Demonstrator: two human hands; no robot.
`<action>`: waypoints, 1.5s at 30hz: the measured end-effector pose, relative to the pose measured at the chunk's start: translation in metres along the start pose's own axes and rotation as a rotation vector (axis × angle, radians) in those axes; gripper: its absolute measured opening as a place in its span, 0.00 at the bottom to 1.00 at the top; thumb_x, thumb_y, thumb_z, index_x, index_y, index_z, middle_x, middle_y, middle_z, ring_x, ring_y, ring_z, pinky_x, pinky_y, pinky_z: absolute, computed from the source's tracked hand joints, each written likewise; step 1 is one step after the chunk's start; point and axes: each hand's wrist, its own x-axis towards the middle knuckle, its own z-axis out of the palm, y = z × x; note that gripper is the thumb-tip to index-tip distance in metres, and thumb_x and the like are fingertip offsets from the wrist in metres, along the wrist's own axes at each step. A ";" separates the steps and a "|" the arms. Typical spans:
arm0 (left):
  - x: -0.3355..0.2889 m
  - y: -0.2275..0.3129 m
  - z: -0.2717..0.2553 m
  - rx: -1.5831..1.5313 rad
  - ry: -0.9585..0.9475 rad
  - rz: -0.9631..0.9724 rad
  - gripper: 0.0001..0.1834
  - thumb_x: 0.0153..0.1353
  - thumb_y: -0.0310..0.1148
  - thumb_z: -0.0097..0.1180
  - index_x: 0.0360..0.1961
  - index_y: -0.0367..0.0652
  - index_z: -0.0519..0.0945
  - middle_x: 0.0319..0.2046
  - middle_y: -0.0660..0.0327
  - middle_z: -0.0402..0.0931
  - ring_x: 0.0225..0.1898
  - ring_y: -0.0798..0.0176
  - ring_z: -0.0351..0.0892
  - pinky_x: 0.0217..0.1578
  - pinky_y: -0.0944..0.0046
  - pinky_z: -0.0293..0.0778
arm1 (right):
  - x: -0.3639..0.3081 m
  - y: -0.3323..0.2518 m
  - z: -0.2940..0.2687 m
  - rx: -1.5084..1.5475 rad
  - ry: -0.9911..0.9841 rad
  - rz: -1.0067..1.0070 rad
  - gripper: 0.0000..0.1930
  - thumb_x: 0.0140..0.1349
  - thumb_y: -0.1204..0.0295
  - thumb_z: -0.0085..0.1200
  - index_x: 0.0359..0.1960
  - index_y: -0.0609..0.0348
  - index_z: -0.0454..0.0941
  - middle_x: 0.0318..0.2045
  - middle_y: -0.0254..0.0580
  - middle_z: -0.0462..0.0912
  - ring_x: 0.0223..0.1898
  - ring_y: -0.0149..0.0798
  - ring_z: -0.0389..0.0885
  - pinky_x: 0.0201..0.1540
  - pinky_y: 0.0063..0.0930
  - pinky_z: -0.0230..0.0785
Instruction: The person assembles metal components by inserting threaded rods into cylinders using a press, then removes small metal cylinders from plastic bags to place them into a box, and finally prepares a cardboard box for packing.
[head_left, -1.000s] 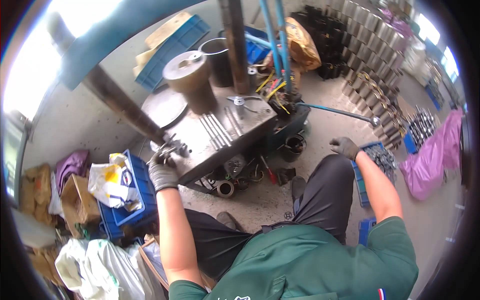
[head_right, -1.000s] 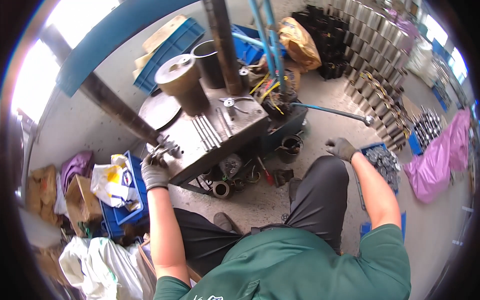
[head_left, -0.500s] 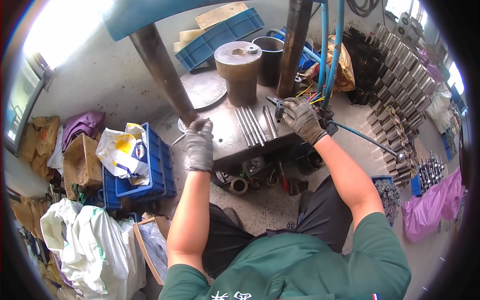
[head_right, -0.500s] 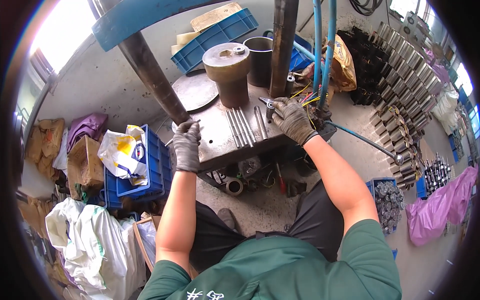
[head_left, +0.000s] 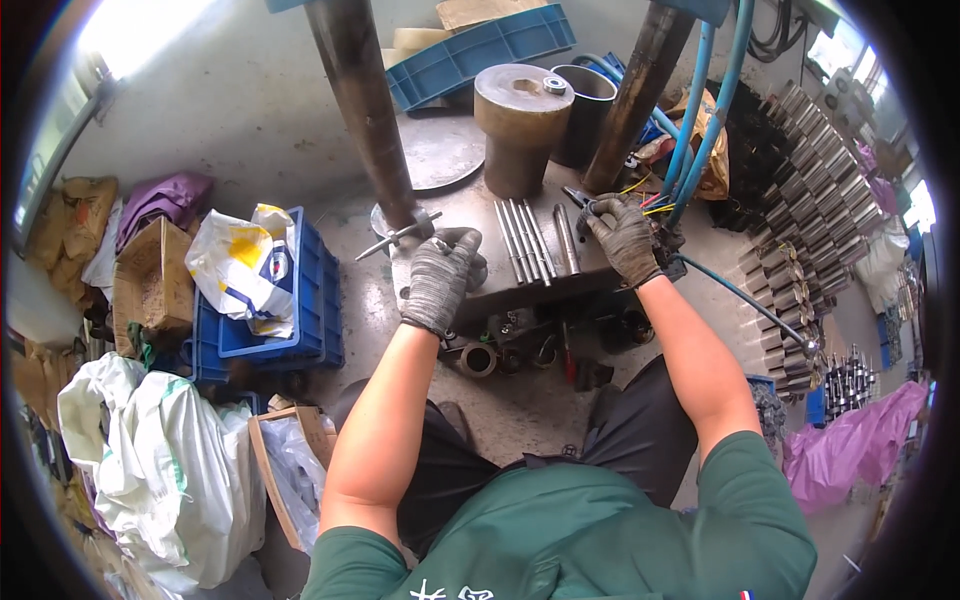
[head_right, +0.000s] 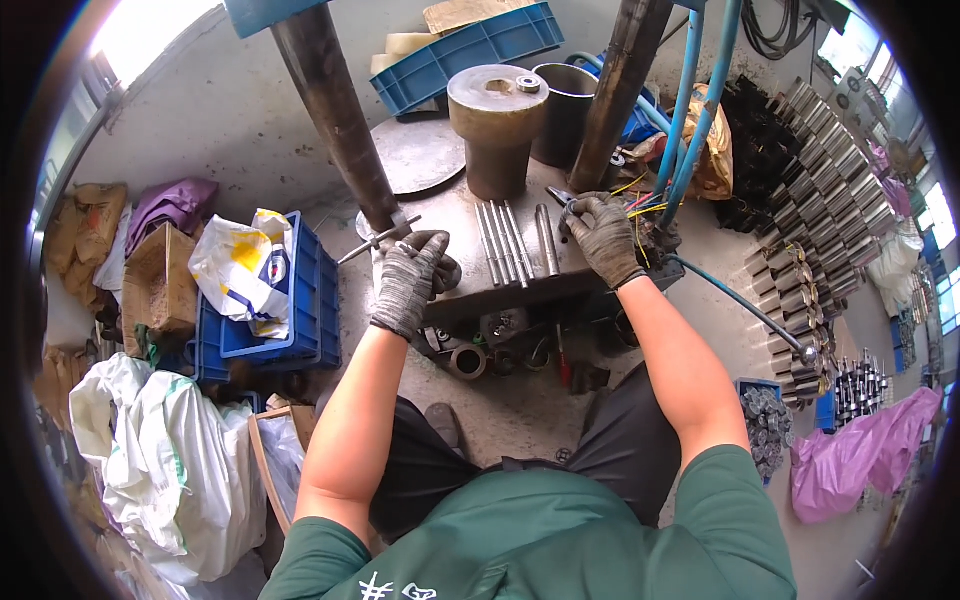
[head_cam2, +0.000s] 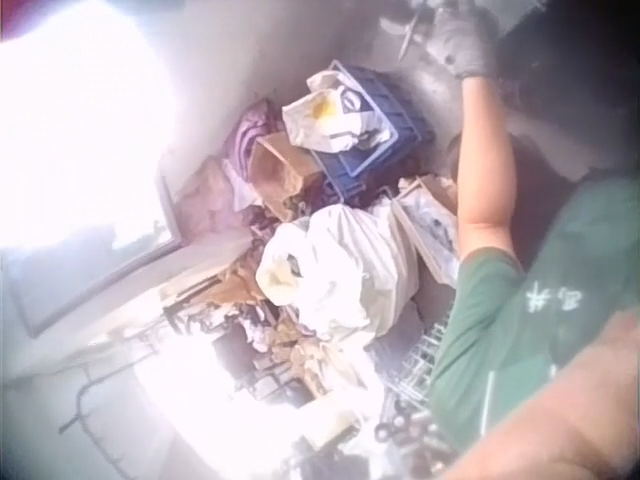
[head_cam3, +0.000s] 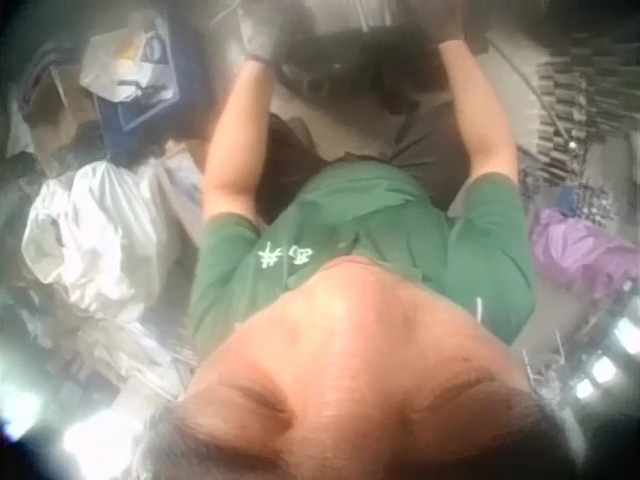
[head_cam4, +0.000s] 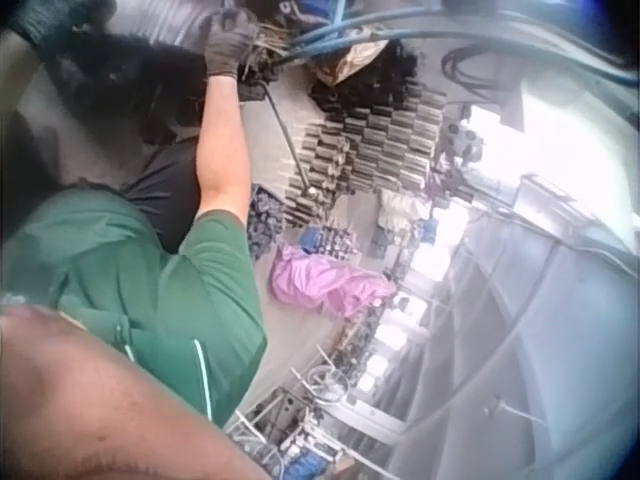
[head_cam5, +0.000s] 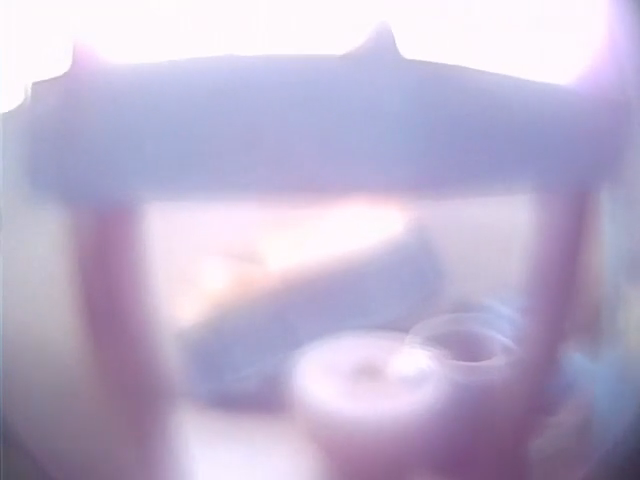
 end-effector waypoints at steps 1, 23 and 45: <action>0.007 -0.004 -0.004 0.037 -0.007 0.027 0.14 0.70 0.32 0.61 0.51 0.35 0.81 0.24 0.59 0.78 0.20 0.72 0.72 0.19 0.70 0.69 | 0.002 -0.007 0.000 -0.007 0.028 -0.029 0.09 0.58 0.75 0.67 0.40 0.63 0.83 0.41 0.45 0.83 0.45 0.45 0.83 0.51 0.35 0.76; 0.021 -0.004 0.006 1.157 0.095 0.601 0.13 0.55 0.32 0.63 0.41 0.41 0.81 0.41 0.47 0.80 0.46 0.45 0.82 0.50 0.49 0.78 | 0.187 -0.076 0.003 0.008 0.256 -0.127 0.09 0.60 0.68 0.64 0.37 0.61 0.87 0.38 0.52 0.88 0.42 0.52 0.85 0.51 0.41 0.77; 0.025 -0.053 -0.027 0.409 -0.207 0.194 0.30 0.61 0.15 0.62 0.65 0.39 0.71 0.54 0.59 0.79 0.55 0.65 0.78 0.56 0.66 0.77 | -0.051 -0.070 -0.077 0.094 -0.431 -0.098 0.13 0.61 0.66 0.62 0.43 0.60 0.85 0.36 0.52 0.84 0.43 0.56 0.83 0.50 0.44 0.76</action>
